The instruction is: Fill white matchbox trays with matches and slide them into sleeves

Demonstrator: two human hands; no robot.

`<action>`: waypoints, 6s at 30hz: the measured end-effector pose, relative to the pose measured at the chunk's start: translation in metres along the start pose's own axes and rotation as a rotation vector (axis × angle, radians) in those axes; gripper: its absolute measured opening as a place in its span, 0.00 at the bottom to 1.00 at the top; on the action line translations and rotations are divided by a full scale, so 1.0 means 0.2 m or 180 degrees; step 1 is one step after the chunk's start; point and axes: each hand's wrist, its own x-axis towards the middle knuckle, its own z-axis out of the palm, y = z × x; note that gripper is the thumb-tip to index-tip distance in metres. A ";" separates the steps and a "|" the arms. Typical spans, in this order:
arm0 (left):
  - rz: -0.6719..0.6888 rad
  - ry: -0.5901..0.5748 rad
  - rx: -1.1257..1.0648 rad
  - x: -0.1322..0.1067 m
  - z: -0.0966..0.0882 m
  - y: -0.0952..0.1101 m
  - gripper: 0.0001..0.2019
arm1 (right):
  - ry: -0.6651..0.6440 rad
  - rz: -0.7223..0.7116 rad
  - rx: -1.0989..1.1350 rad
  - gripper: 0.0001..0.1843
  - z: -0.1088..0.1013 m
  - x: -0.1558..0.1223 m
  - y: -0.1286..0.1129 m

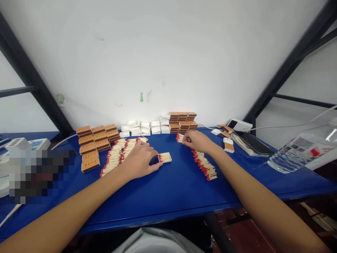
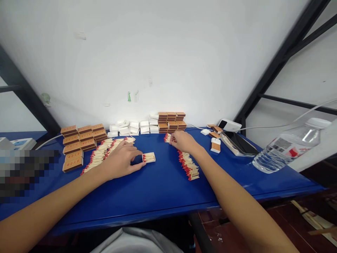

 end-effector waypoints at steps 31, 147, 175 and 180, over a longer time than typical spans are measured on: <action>0.0000 -0.0003 -0.0043 0.00 -0.01 0.00 0.15 | 0.0031 -0.0236 -0.0226 0.07 0.06 0.03 0.00; -0.0032 -0.0066 0.0026 0.00 0.01 0.00 0.15 | -0.0117 -0.1314 0.1136 0.05 0.06 -0.09 -0.29; -0.0114 -0.0251 -0.0030 0.00 -0.02 0.02 0.17 | 0.0166 0.0098 -0.0277 0.09 0.07 0.03 0.01; -0.0113 -0.0206 -0.0019 0.01 -0.02 0.02 0.17 | 0.0240 0.0048 -0.0276 0.07 0.08 0.03 0.02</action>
